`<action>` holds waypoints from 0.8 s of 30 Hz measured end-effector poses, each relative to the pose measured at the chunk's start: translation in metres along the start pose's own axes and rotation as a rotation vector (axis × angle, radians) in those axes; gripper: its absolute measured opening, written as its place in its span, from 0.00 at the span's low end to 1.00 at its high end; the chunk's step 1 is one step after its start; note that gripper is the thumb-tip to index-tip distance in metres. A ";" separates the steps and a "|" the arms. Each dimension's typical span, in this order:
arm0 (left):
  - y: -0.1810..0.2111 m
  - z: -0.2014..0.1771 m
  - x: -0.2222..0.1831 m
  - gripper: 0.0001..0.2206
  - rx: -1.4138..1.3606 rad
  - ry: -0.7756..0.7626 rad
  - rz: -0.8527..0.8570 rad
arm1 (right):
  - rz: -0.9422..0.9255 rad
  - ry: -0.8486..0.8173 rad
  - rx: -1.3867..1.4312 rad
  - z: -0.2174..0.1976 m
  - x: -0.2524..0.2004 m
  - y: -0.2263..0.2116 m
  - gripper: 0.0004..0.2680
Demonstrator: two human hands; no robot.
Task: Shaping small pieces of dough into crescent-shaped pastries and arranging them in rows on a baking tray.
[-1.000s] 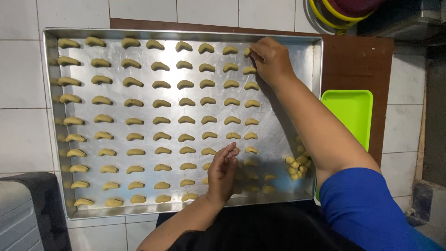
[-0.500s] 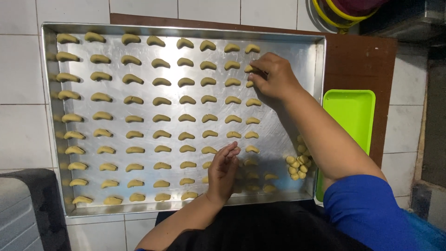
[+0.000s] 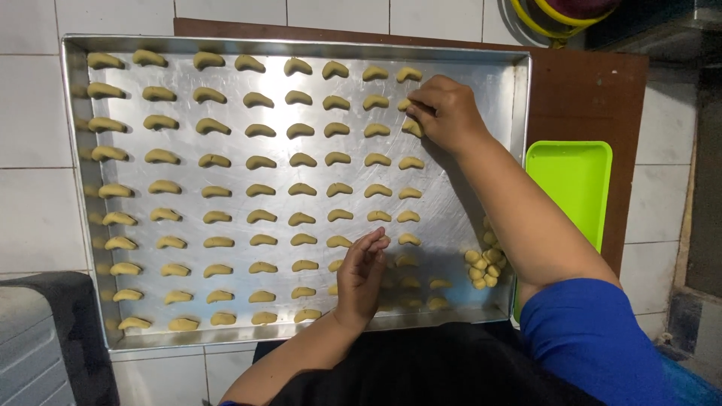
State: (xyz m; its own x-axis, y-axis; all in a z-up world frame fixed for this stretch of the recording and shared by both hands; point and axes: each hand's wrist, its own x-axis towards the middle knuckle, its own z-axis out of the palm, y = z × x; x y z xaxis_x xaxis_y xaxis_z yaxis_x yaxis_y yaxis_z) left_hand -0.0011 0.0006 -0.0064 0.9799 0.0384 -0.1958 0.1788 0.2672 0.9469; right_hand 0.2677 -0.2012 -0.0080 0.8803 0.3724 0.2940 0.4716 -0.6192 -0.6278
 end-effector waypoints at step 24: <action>-0.002 0.000 0.001 0.17 -0.017 -0.003 0.033 | 0.086 -0.074 0.000 -0.004 -0.031 -0.032 0.07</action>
State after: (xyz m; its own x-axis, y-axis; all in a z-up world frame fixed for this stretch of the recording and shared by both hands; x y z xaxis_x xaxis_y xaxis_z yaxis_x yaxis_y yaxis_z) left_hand -0.0006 0.0000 -0.0089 0.9855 0.0447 -0.1637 0.1447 0.2817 0.9485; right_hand 0.2253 -0.1962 0.0060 0.9112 0.3681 0.1851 0.3947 -0.6512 -0.6482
